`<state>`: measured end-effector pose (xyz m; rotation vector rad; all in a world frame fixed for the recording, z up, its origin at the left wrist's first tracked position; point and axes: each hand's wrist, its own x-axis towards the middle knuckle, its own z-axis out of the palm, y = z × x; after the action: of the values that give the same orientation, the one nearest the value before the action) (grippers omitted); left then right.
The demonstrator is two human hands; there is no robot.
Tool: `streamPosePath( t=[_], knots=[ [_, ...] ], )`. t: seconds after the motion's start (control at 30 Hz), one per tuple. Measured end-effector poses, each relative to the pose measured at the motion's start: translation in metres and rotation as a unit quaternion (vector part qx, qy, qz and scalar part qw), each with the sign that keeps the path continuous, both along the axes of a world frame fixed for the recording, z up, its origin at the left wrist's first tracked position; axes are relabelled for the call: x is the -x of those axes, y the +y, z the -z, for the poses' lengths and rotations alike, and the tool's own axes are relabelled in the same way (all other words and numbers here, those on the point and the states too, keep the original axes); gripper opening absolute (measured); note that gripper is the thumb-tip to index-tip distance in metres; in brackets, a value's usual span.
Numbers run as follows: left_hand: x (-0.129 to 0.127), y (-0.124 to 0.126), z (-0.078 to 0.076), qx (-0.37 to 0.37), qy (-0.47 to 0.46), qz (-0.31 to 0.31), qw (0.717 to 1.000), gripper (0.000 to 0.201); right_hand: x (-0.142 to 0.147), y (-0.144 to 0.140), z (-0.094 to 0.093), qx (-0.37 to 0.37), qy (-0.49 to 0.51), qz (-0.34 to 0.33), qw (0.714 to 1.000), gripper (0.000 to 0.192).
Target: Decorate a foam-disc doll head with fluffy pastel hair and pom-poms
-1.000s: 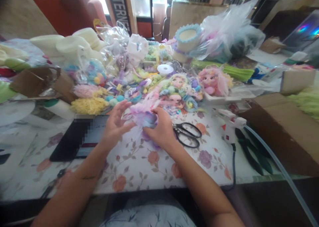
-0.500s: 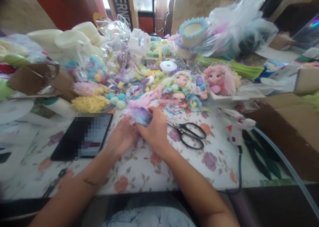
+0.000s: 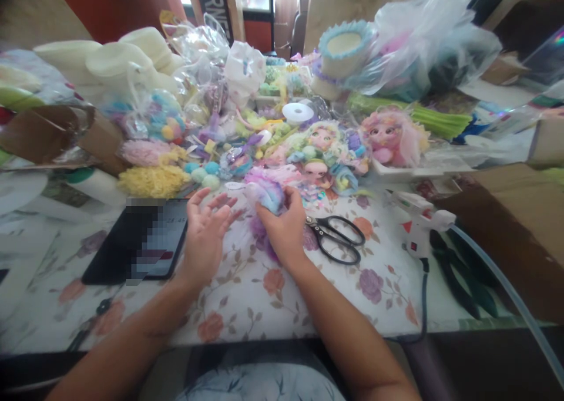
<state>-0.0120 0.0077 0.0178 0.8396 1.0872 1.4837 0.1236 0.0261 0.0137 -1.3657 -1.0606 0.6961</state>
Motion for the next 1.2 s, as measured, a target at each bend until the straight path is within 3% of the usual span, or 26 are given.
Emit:
streamPosePath(
  t=[0.1,0.2,0.27,0.37,0.67,0.87,1.07,1.2],
  knots=[
    [0.001,0.001,0.001,0.042,-0.014,0.059,0.997,0.033,0.0,-0.001,0.0,-0.012,-0.026,0.008,1.0,0.043],
    [0.0,0.001,-0.001,0.093,-0.068,0.149,0.982,0.04,0.003,-0.006,0.0,-0.044,-0.096,0.003,0.994,0.042],
    [-0.001,0.002,-0.002,0.078,-0.109,0.17,0.976,0.042,0.006,-0.01,0.0,-0.062,-0.144,-0.009,0.988,0.043],
    [0.0,0.005,-0.003,0.057,-0.149,0.188,0.969,0.025,0.012,-0.015,0.003,-0.092,-0.197,-0.024,0.976,0.045],
    [0.007,0.008,-0.002,0.111,-0.187,0.162,0.963,0.013,0.016,-0.017,0.011,-0.127,-0.276,-0.062,0.951,0.046],
    [0.008,0.011,-0.006,0.106,-0.175,0.178,0.962,0.037,0.017,-0.015,0.01,-0.131,-0.304,-0.08,0.94,0.045],
    [0.013,0.015,-0.011,0.136,-0.176,0.15,0.963,0.021,0.011,-0.016,0.003,-0.13,-0.252,-0.156,0.946,0.054],
    [0.014,0.016,-0.016,0.116,-0.179,0.166,0.963,0.019,0.006,-0.016,-0.002,-0.105,-0.179,-0.174,0.963,0.04]
  ],
)
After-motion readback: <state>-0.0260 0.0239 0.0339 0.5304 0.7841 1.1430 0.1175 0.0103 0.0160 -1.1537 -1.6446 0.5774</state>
